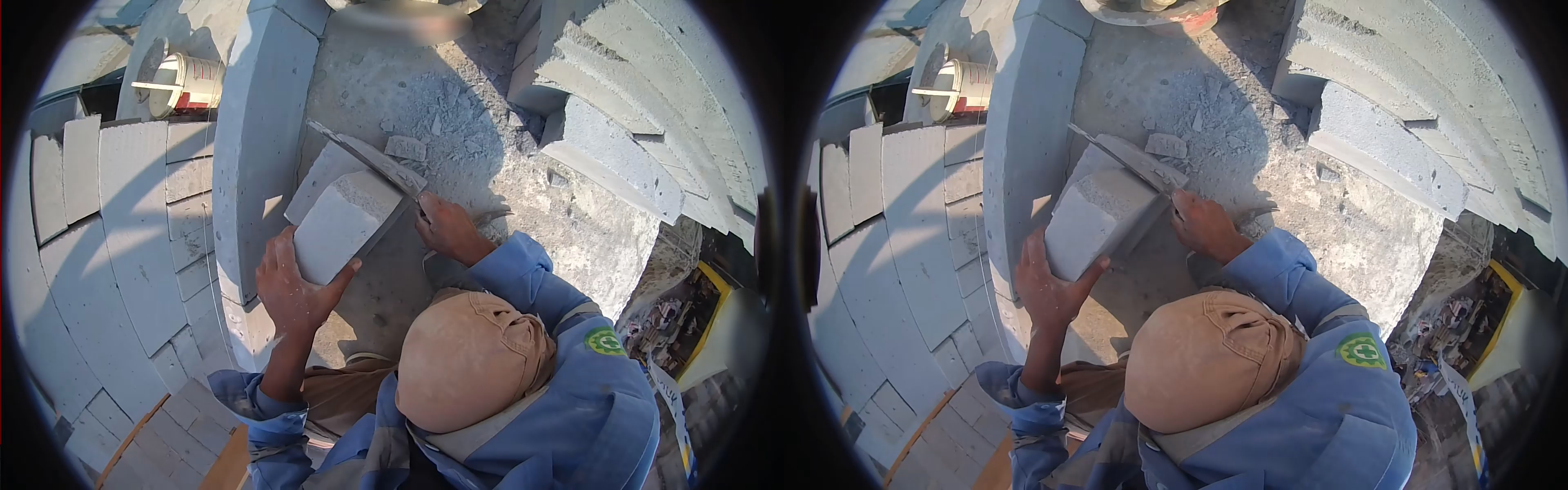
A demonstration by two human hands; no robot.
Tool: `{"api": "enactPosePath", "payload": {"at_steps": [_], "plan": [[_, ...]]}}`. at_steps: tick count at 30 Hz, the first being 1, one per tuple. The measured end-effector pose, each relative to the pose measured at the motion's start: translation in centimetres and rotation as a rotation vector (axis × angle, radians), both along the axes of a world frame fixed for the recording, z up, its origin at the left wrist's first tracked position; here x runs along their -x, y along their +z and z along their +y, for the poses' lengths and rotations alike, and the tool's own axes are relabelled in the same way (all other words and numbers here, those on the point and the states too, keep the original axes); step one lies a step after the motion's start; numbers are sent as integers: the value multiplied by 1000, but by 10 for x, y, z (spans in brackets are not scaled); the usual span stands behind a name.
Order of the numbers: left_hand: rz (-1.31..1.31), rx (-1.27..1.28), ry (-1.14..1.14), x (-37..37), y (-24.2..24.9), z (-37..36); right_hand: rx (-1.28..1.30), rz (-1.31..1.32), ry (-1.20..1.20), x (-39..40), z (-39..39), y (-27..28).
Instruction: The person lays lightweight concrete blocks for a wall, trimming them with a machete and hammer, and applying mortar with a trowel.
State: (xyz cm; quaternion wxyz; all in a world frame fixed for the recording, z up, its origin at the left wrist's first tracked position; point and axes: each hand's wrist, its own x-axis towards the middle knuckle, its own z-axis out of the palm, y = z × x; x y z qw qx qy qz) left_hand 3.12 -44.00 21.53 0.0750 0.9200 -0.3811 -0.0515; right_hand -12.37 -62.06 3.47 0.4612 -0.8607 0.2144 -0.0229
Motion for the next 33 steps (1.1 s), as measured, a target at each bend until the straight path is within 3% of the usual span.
{"api": "enactPosePath", "payload": {"at_steps": [6,9,15,18,22,25,27,33], "plan": [[0,12,-1,0,-3,2,0,-65,-15,6,3,15],[6,21,-2,1,3,-2,-26,62,18,0,-7,-11],[11,2,19,1,-2,2,-53,-23,-31,2,2,6],[21,34,-4,-1,0,1,-29,-21,13,4,-10,-17],[-2,15,5,1,-2,1,-94,-13,5,0,-9,46],[5,1,34,1,2,0,-104,-176,-39,-11,-9,90],[21,10,27,1,2,-1,-54,-292,-70,-15,-10,100],[-10,23,-21,-1,2,-1,-67,-287,-13,-13,-1,103]]}}
